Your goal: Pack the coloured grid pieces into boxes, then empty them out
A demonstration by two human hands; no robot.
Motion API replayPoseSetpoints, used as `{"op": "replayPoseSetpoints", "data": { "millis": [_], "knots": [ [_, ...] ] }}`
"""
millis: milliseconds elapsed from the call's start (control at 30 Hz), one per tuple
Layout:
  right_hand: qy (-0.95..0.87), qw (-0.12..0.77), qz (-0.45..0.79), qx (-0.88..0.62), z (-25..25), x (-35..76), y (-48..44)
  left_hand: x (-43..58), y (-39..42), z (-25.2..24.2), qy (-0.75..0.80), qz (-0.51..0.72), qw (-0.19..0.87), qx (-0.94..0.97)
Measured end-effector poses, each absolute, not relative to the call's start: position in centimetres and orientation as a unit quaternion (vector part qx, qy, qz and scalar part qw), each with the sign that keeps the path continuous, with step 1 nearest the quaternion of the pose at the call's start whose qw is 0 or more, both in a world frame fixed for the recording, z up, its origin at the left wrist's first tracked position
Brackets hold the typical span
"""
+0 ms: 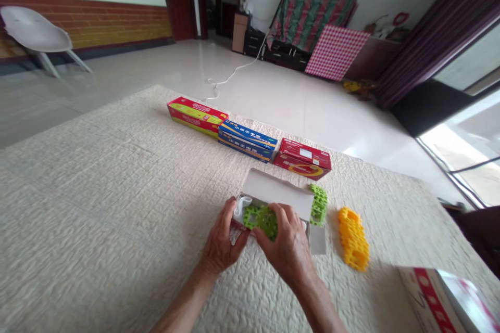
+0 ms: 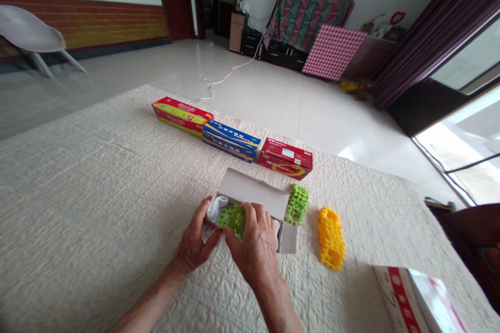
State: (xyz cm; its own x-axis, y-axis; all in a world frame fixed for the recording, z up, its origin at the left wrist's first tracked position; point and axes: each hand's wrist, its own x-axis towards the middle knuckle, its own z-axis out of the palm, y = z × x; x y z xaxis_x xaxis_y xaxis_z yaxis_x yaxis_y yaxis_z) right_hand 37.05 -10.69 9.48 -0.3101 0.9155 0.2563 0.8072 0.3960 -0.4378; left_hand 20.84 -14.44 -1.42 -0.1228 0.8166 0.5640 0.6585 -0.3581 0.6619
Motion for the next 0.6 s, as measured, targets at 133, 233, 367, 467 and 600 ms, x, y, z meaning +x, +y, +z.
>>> {"op": "replayPoseSetpoints", "data": {
  "millis": [133,233,367,467,600],
  "knots": [
    [-0.807,0.224,0.108,-0.536,9.6,36.5,-10.5,20.9,-14.5,-1.4,0.566,0.494,0.083,0.655],
    [-0.81,0.22,0.114,-0.532,9.7,36.1,-10.3,20.9,-14.5,-1.4,0.566,0.493,0.085,0.655],
    [-0.797,0.251,0.124,-0.534,9.7,36.1,-10.5,20.9,-14.5,-1.4,0.564,0.491,0.082,0.659],
    [-0.779,0.291,0.118,-0.543,10.2,37.2,-10.8,20.8,-14.5,-1.5,0.563,0.49,0.078,0.661],
    [-0.75,0.352,0.061,-0.557,11.0,41.2,-10.6,20.7,-14.4,-1.6,0.557,0.494,0.072,0.663]
  ]
}}
